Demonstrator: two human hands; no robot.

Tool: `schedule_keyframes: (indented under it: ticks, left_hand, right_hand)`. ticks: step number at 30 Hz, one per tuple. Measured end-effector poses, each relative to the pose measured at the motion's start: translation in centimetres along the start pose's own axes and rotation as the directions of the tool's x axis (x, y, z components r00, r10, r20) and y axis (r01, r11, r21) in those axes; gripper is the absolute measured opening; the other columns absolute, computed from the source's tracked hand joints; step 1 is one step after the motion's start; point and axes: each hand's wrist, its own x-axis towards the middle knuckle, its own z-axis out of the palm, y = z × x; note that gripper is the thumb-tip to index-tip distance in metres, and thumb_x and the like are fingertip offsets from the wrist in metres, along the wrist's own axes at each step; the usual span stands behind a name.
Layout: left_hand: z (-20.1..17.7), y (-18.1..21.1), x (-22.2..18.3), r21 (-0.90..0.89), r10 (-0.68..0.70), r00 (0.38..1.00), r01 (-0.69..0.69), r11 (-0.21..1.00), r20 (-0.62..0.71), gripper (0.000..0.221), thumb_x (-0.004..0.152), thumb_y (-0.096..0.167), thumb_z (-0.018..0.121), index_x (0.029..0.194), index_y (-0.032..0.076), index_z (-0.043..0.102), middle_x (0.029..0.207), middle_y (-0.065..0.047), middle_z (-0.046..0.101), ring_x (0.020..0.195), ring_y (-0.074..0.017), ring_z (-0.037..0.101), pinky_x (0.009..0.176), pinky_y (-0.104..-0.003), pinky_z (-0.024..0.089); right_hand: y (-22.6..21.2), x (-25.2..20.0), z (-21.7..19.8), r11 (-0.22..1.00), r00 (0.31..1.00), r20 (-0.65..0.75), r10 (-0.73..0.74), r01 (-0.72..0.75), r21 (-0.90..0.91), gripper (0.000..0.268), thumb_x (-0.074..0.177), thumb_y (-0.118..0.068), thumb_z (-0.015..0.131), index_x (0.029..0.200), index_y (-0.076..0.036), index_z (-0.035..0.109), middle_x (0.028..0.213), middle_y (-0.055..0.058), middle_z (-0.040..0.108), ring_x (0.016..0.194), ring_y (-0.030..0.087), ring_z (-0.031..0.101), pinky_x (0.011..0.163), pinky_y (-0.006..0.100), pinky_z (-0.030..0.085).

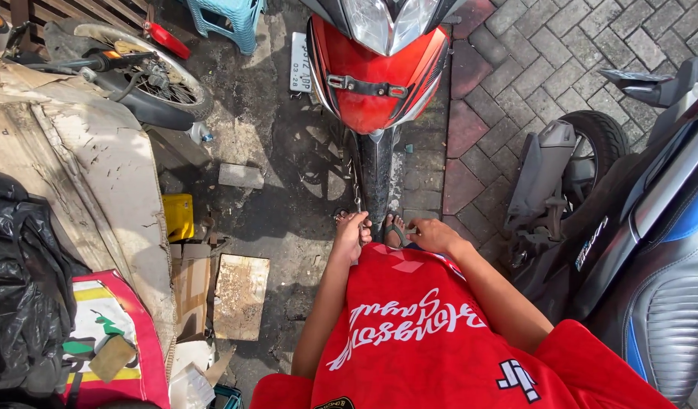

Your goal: The person is mounting license plates onto a motorcycle, first the front and then the rear, using a wrench and screws.

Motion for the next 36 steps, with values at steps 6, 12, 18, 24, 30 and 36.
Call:
schedule_keyframes:
  ticks: [6, 12, 18, 24, 30, 36]
  left_hand:
    - [3.4, 2.5, -2.1, 0.113, 0.031, 0.999, -0.036, 0.993, 0.043, 0.018, 0.096, 0.023, 0.068, 0.106, 0.012, 0.058, 0.071, -0.006, 0.057, 0.045, -0.0065, 0.044, 0.035, -0.016, 0.036]
    - [6.6, 2.9, -7.4, 0.289, 0.012, 0.997, -0.032, 0.957, 0.072, 0.032, 0.098, 0.029, 0.064, 0.106, -0.001, 0.07, 0.058, -0.006, 0.053, 0.036, -0.0044, 0.039, 0.029, -0.018, 0.03]
    - [4.1, 0.5, -5.2, 0.318, 0.095, 0.994, -0.11, 0.942, 0.061, 0.032, 0.098, 0.026, 0.066, 0.111, -0.003, 0.071, 0.067, -0.014, 0.062, 0.043, -0.0092, 0.05, 0.034, -0.023, 0.043]
    - [-0.4, 3.1, -1.3, 0.361, 0.211, 0.977, -0.182, 0.915, -0.043, 0.041, 0.099, 0.018, 0.061, 0.129, -0.009, 0.06, 0.089, -0.021, 0.072, 0.057, -0.0148, 0.065, 0.049, -0.03, 0.059]
    - [-3.2, 8.4, 0.8, 0.596, 0.293, 0.956, -0.232, 0.769, -0.006, 0.035, 0.095, 0.027, 0.064, 0.125, 0.013, 0.074, 0.108, -0.024, 0.072, 0.103, -0.0358, 0.071, 0.076, -0.051, 0.058]
    - [-5.6, 20.6, -0.8, 0.73, 0.136, 0.956, -0.287, 0.62, 0.26, 0.058, 0.095, 0.012, 0.062, 0.15, 0.002, 0.048, 0.11, -0.03, 0.072, 0.101, -0.0364, 0.072, 0.081, -0.045, 0.061]
  right_hand:
    - [-1.5, -0.9, -3.0, 0.994, 0.996, -0.058, -0.069, 0.073, 0.086, 0.042, 0.096, -0.036, 0.058, 0.126, -0.009, 0.069, 0.108, 0.021, 0.077, 0.109, 0.043, 0.071, 0.091, 0.053, 0.056]
    - [-1.3, 0.6, -3.1, 0.982, 0.991, -0.041, -0.124, 0.128, 0.136, 0.039, 0.097, -0.032, 0.054, 0.126, -0.01, 0.068, 0.105, 0.019, 0.078, 0.105, 0.042, 0.072, 0.088, 0.053, 0.056]
    - [-1.4, 5.3, -1.6, 0.907, 0.986, -0.041, -0.164, 0.167, 0.387, 0.04, 0.105, -0.025, 0.046, 0.133, -0.006, 0.067, 0.104, 0.02, 0.077, 0.09, 0.033, 0.076, 0.084, 0.048, 0.057]
    - [-7.8, 6.1, -2.5, 0.772, 0.971, -0.062, -0.23, 0.221, 0.596, 0.034, 0.092, -0.012, 0.057, 0.122, -0.003, 0.07, 0.093, 0.017, 0.076, 0.071, 0.023, 0.072, 0.07, 0.04, 0.058]
    - [-13.8, 11.2, -2.3, 0.85, 0.983, -0.105, -0.15, 0.183, 0.493, 0.03, 0.094, -0.025, 0.066, 0.116, -0.008, 0.076, 0.092, 0.018, 0.077, 0.079, 0.029, 0.076, 0.074, 0.043, 0.059]
    - [-19.0, 19.1, 0.7, 0.81, 0.977, -0.187, 0.099, 0.03, 0.586, 0.028, 0.089, -0.041, 0.072, 0.104, -0.019, 0.081, 0.086, 0.01, 0.078, 0.093, 0.029, 0.074, 0.083, 0.044, 0.057]
